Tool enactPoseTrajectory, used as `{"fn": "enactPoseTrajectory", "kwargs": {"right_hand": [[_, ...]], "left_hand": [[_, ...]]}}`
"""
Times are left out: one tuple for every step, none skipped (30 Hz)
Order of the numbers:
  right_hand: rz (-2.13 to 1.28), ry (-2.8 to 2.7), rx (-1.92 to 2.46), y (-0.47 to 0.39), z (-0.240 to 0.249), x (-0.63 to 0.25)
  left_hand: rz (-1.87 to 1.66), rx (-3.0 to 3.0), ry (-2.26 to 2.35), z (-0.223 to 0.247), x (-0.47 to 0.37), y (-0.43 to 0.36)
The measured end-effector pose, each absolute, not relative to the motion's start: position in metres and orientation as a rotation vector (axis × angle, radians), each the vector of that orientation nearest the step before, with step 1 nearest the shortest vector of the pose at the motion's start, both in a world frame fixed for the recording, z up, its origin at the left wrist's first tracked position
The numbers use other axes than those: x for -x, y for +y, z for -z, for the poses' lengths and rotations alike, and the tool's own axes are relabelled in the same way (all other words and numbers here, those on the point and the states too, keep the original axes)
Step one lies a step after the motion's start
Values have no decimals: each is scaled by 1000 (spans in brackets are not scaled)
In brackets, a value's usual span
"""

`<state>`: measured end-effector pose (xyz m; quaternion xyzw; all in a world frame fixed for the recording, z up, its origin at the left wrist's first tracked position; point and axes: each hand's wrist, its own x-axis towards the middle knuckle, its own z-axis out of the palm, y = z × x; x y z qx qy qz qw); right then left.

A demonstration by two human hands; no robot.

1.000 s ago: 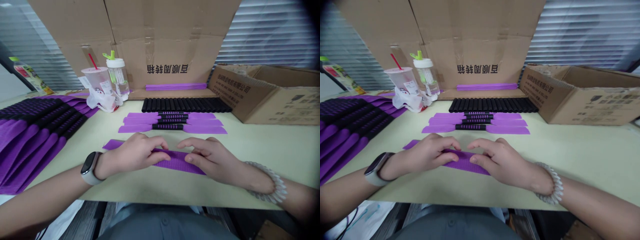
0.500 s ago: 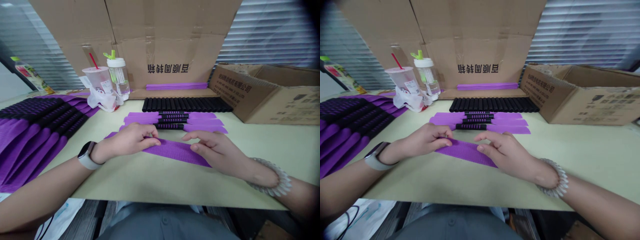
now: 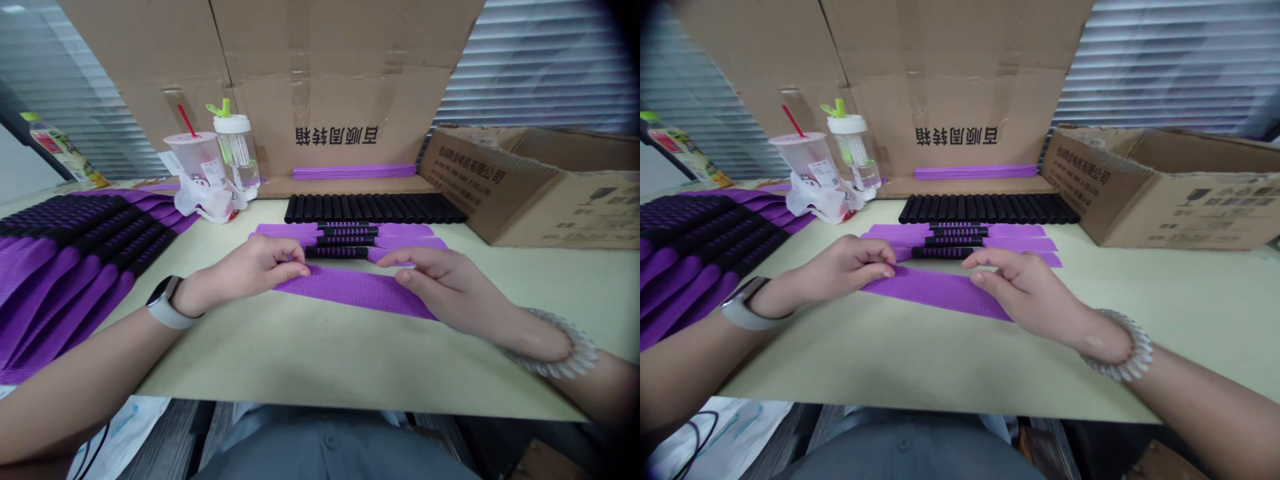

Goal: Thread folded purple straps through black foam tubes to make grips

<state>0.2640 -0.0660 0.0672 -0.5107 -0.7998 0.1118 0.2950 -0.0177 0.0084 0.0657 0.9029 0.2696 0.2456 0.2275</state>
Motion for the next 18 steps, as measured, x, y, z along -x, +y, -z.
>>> {"fn": "enactPoseTrajectory", "kwargs": {"right_hand": [[-300, -2122, 1361, -65, -67, -265], [-306, -2118, 1358, -63, -68, -266], [-312, -2114, 1354, -62, -68, -267], [-317, -2108, 1349, -60, -69, -268], [-321, -2101, 1347, -59, -70, -269], [-318, -2090, 1346, -58, -71, -270], [-311, -2078, 1346, -57, -72, -270], [-297, -2064, 1348, -56, -73, -271], [-281, -2055, 1353, -55, -74, -272], [-261, -2048, 1361, -54, -75, -274], [-237, -2042, 1371, -53, -76, -275], [-214, -2036, 1380, -52, -77, -276], [-199, -2032, 1389, -51, -78, -277], [-190, -2026, 1397, -50, -80, -277], [-188, -2019, 1407, -49, -82, -277], [-193, -2010, 1419, -49, -83, -278], [-204, -2001, 1432, -48, -85, -278], [-220, -1990, 1445, -48, -86, -278]], "left_hand": [[-685, -2495, 744, -65, 19, 9], [-696, -2502, 744, -65, 19, 10], [-704, -2508, 741, -65, 20, 11], [-708, -2512, 743, -65, 21, 12], [-708, -2516, 749, -65, 22, 13], [-708, -2518, 756, -65, 23, 14], [-708, -2519, 762, -65, 24, 14], [-710, -2517, 768, -66, 24, 15], [-711, -2514, 774, -66, 25, 15], [-715, -2512, 776, -66, 25, 15], [-718, -2508, 777, -66, 25, 16], [-721, -2505, 779, -66, 25, 16], [-723, -2502, 782, -66, 26, 17], [-729, -2502, 781, -66, 26, 17], [-734, -2505, 780, -66, 26, 18], [-739, -2508, 783, -65, 27, 18], [-743, -2513, 787, -65, 27, 19], [-748, -2518, 793, -65, 28, 19]]}}
